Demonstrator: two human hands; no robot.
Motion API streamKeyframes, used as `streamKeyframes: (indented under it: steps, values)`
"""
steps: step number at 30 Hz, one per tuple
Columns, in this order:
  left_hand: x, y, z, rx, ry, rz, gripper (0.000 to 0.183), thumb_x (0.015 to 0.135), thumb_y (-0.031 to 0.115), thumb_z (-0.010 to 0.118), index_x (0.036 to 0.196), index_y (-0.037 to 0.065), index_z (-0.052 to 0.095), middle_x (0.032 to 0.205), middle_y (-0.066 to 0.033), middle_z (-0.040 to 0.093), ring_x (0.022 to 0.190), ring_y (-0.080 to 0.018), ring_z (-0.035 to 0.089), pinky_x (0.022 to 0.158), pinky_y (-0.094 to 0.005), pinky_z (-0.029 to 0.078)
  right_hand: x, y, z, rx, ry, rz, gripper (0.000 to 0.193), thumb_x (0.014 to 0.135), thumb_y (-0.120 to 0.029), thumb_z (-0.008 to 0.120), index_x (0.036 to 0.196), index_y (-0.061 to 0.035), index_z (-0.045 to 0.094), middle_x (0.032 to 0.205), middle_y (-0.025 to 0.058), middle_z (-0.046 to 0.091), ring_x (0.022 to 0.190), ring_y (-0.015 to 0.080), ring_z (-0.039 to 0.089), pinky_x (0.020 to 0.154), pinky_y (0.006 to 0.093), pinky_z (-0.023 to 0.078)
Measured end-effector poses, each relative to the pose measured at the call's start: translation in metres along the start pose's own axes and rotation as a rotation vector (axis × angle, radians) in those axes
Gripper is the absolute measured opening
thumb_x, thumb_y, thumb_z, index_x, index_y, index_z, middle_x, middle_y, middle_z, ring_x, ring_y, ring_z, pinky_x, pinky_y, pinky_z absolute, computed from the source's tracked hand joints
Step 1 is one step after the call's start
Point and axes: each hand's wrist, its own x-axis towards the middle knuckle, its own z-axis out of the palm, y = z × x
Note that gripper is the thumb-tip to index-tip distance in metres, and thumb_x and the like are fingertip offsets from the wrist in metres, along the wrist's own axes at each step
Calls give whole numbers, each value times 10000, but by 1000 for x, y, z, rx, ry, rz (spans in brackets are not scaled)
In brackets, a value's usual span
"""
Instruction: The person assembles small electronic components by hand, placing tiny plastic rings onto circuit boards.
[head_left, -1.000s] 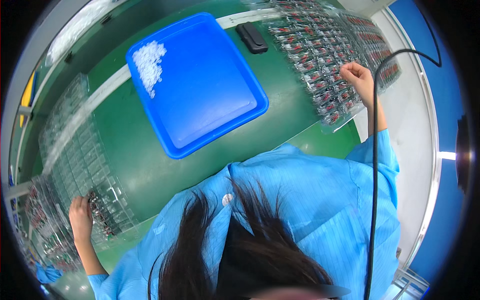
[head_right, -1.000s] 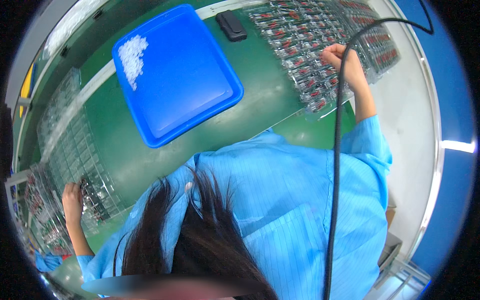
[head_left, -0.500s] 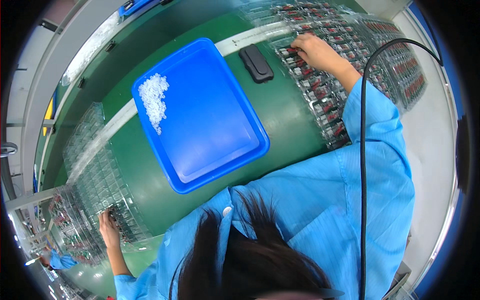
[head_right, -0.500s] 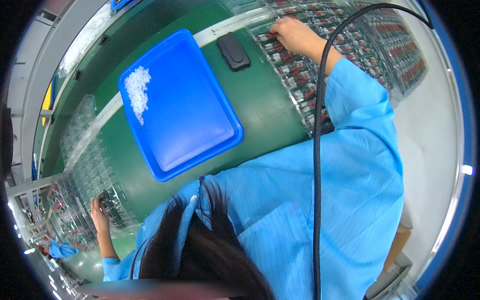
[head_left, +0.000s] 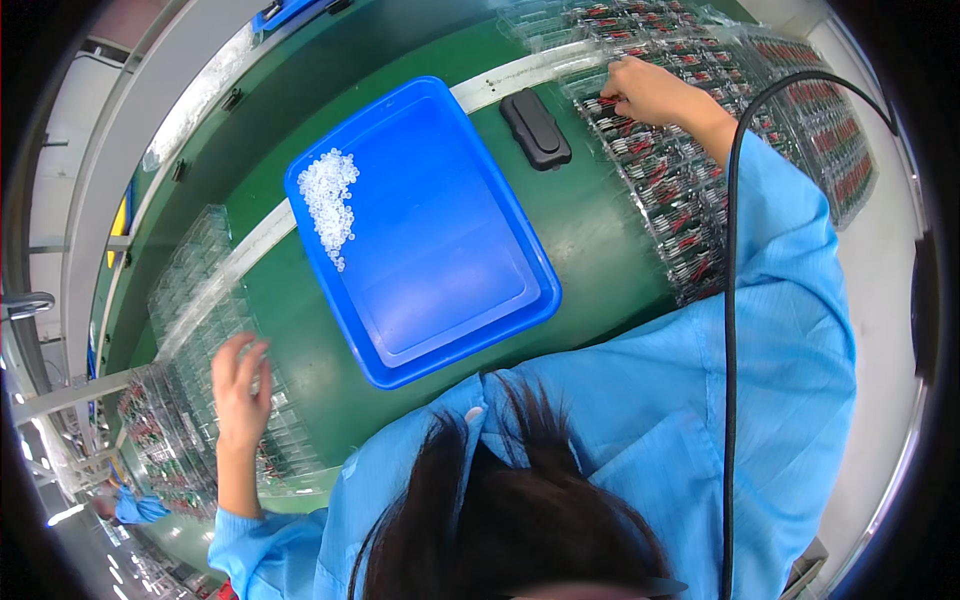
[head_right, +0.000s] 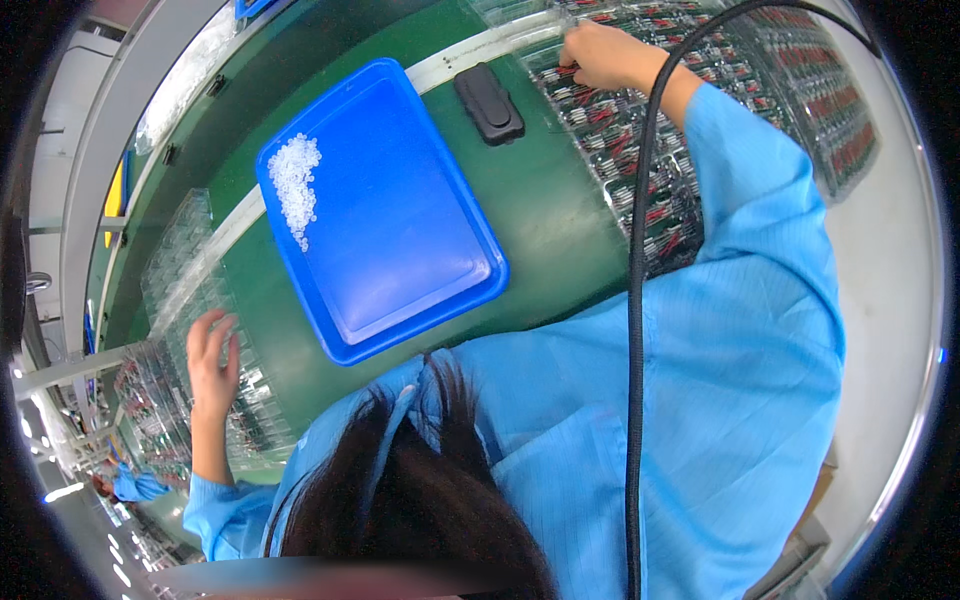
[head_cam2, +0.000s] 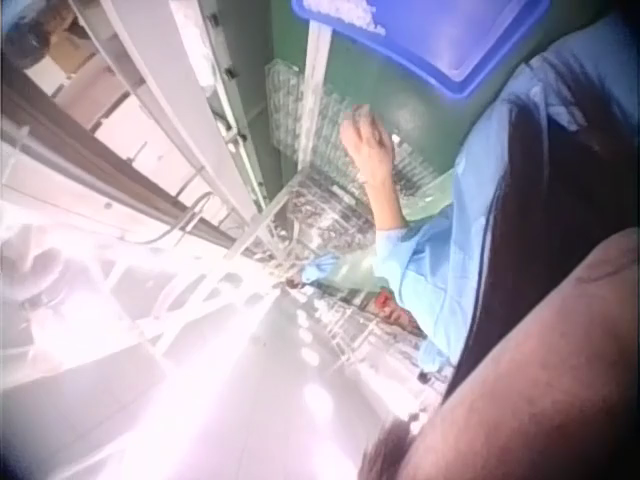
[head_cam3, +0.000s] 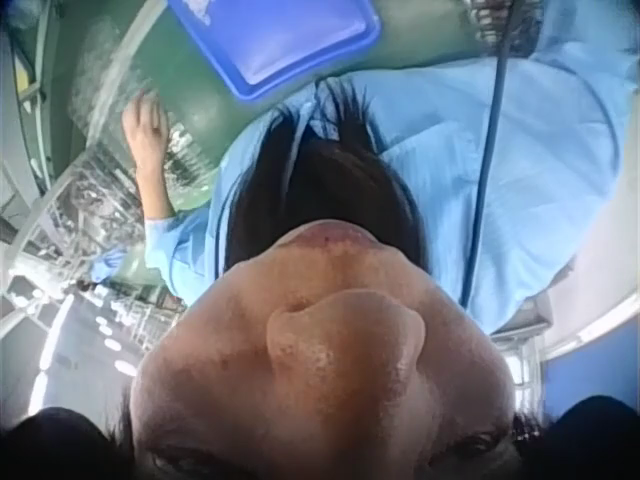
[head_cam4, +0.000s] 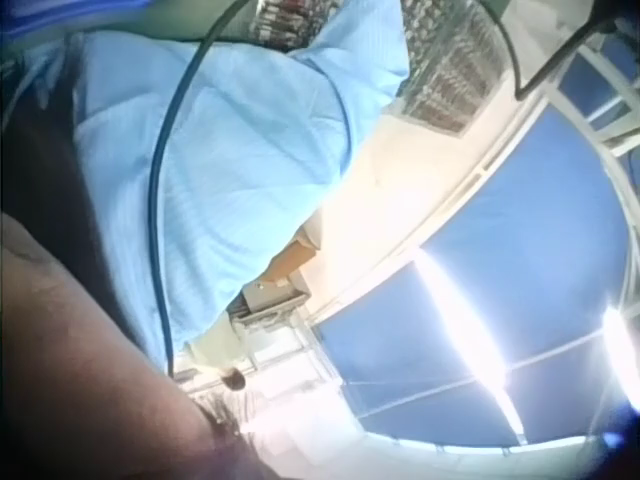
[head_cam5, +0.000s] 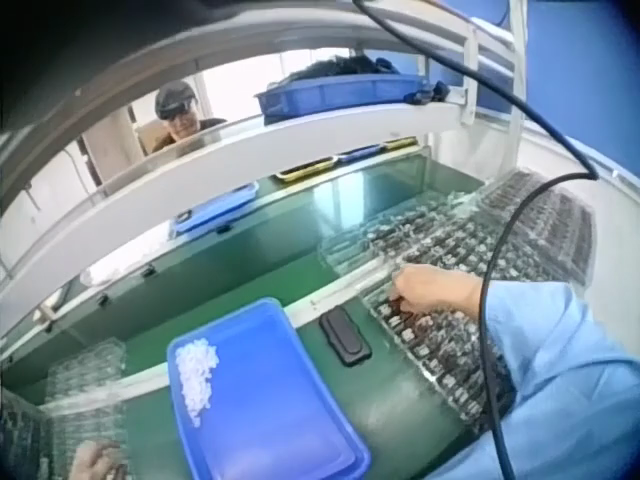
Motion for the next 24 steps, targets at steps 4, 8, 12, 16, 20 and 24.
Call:
streamKeyframes:
  steps: [4, 8, 12, 16, 20, 24]
  values:
    - [60, 31, 17, -97, -21, 327, 326, 773, -22, 739, 1089, 44, 695, 1188, -142, 644, 1111, -353, 627, 962, -457, 506, 17, 5, -7, 27, -94, 65, 298, 710, -130, 832, 995, -65, 777, 935, 145, 738, 1019, 344, 701, 873, 444, 574]
    - [98, 67, 22, -188, -17, 473, 342, 752, -5, 748, 1086, 41, 692, 1169, -130, 648, 1075, -331, 639, 946, -447, 512, 7, 7, -13, 163, -37, 87, 329, 723, -187, 868, 1025, -85, 785, 988, 131, 751, 1032, 333, 710, 916, 435, 565]
    - [118, 86, 32, -264, 5, 579, 302, 752, 25, 739, 1052, 37, 703, 1117, -106, 661, 1017, -292, 651, 920, -414, 516, 13, 7, -17, 96, -240, 226, 402, 753, -161, 868, 1141, -115, 769, 1160, 139, 651, 1182, 349, 613, 982, 449, 513]
    - [121, 93, 45, -317, -9, 648, 250, 772, 54, 727, 1022, 42, 722, 1075, -94, 667, 965, -270, 652, 891, -388, 515, 39, 0, -28, 6, -360, 261, 405, 676, -176, 914, 1052, -92, 786, 1108, 150, 757, 1039, 329, 716, 902, 429, 565]
    - [107, 84, 43, -353, -47, 613, 243, 771, 43, 733, 1014, 40, 728, 1058, -88, 671, 941, -262, 652, 869, -386, 519, 26, 19, -23, 139, -353, 244, 374, 710, -139, 883, 1056, -64, 763, 1156, 145, 629, 1206, 335, 579, 1020, 453, 479]
    - [91, 65, 48, -366, -47, 516, 250, 768, 39, 745, 1018, 43, 727, 1058, -93, 680, 967, -264, 660, 872, -384, 524, -11, 19, -22, 114, 38, -49, 260, 829, -95, 761, 1067, -36, 675, 1086, 153, 617, 1140, 350, 585, 975, 468, 481]
